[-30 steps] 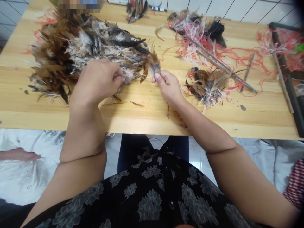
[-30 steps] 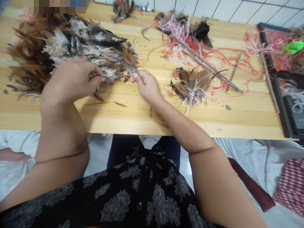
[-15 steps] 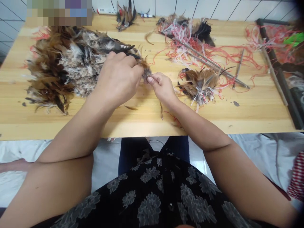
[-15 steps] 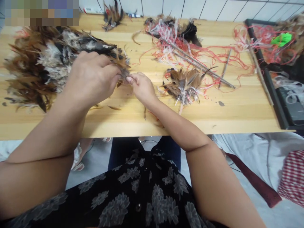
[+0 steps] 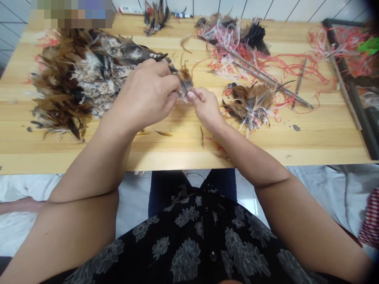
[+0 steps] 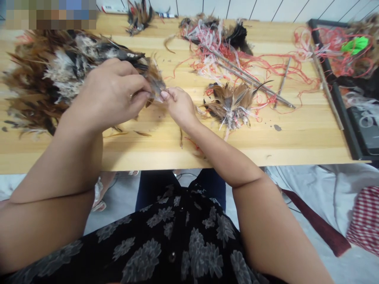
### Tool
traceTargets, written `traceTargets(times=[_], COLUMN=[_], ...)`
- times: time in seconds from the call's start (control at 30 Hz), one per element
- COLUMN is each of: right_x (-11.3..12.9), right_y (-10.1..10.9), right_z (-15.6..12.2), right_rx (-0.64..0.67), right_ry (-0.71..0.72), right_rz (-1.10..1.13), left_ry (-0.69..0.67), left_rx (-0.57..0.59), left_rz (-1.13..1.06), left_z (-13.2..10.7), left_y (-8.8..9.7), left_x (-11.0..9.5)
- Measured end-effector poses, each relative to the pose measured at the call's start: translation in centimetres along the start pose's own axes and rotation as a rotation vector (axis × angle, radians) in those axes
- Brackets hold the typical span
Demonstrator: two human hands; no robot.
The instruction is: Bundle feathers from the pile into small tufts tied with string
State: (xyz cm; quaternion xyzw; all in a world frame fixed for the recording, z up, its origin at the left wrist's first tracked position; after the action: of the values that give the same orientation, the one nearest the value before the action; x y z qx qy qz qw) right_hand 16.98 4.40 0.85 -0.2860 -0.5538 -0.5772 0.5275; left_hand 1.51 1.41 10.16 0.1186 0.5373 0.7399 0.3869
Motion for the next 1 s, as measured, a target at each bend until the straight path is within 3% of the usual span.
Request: traceTargets(times=[0.1, 0.33, 0.47, 0.53, 0.7, 0.83, 1.0], right_x=[-0.1, 0.3, 0.4, 0.5, 1.2, 1.4, 1.8], right_y=[-0.7, -1.7, -0.9, -0.4, -0.7, -1.8, -2.5], right_z=[-0.2, -0.3, -0.4, -0.5, -0.8, -0.8, -1.2], right_rx=[0.023, 0.101, 0.022, -0.027, -0.013, 0.054, 0.110], right_ry=[-0.008, -0.021, -0.068, -0.079, -0.063, -0.066, -0.104], right_rz=[0.080, 0.250, 0.298, 0.318, 0.302, 0.313, 0.401], left_ry=[0.030, 0.171, 0.149, 0.205, 0.331, 0.381, 0.399], left_rx=[-0.001, -0.115, -0.331, -0.370, -0.186, -0.177, -0.173], left_rz=[0.048, -0.252, -0.168, -0.223, -0.712, -1.045, -1.204], left_z=[0.2, -0.5, -1.9, -2.6, -2.5, -1.8, -1.8], left_y=[-0.3, -1.0, 1.2, 1.5, -2.5, -4.9, -6.2], left_x=[0.5, 1.3, 1.5, 2.2, 2.8, 2.1, 2.3])
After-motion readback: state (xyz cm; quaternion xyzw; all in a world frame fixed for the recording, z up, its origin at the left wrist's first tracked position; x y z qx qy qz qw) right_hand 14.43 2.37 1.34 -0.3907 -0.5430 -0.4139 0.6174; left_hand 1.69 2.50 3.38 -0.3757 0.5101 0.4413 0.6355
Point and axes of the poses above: each hand's wrist, its own z-axis towards the middle knuckle, its own y-axis out of the back of the hand, x = y × z, the point moved 8 cm from there along z, towards the middle knuckle, and after that the axes turned 4 degrees about z, right-handed, at the moved point
